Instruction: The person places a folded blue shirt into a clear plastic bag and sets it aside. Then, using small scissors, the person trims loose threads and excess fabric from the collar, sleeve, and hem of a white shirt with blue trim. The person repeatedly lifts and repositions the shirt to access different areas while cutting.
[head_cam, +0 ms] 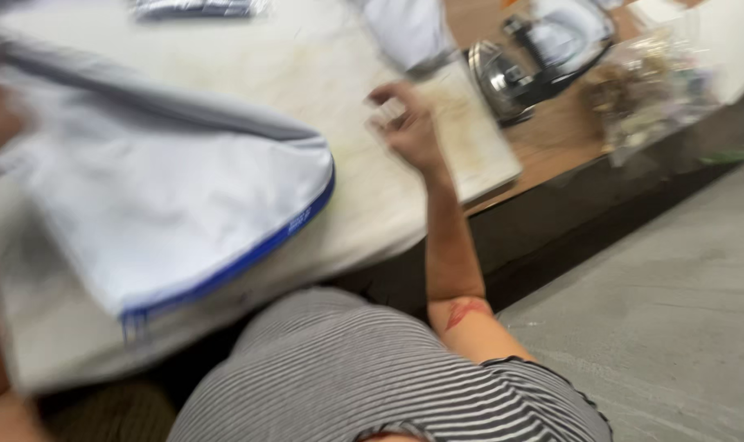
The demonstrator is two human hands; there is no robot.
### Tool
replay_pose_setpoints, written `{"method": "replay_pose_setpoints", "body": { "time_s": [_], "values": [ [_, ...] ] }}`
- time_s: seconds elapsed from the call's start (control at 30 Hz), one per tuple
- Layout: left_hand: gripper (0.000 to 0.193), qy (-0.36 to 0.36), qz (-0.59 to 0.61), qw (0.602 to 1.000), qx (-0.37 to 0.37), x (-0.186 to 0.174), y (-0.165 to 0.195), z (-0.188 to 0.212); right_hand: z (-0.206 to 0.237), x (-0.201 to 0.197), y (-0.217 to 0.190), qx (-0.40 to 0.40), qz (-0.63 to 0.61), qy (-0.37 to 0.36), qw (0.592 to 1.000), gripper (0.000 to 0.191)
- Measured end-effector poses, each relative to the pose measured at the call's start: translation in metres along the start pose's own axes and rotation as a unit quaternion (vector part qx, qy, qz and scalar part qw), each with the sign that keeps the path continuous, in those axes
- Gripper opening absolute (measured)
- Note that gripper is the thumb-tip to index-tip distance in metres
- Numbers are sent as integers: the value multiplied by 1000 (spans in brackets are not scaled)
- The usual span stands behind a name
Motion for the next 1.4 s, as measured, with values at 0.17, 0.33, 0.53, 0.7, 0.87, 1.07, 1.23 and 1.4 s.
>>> {"method": "replay_pose_setpoints", "body": {
  "time_s": [0.17, 0.33, 0.53, 0.7, 0.87, 1.07, 1.23, 1.4],
  "values": [
    [116, -473, 60, 875, 88, 76, 97, 150, 12, 11, 89, 97, 150, -19, 984, 19],
    [111, -208, 114, 970, 59, 95, 112, 240, 28, 67, 146, -65, 189, -76, 977, 41],
    [24, -61, 35, 997, -30, 102, 62, 296, -1, 127, 189, 51, 326, 37, 943, 21],
    [14, -85, -149, 972, -162, 97, -37, 327, 3, 119, 159, 139, 154, -247, 947, 18],
    [27, -61, -151, 980, -115, 87, 23, 260, -18, 131, 112, 65, 90, -222, 969, 14],
    [51, -63, 159, 985, 10, 138, 218, 205, -69, 246, 104, -54, 33, -109, 992, 29],
    [34, -49, 268, 958, 88, 119, 204, 222, -86, 299, 92, -99, 254, -83, 958, 41],
    [31, 48, 449, 888, -86, 59, 161, 240, -105, 262, 105, -8, 292, -84, 953, 11]
  ]
}}
Point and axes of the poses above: each hand's wrist, its own z-axis away from the middle knuckle, its own x-axis out of the palm, y = z × x, the point moved 2 cm from there along -z, towards the middle knuckle, and after that the axes turned 8 degrees about -z, right-handed, at the moved point
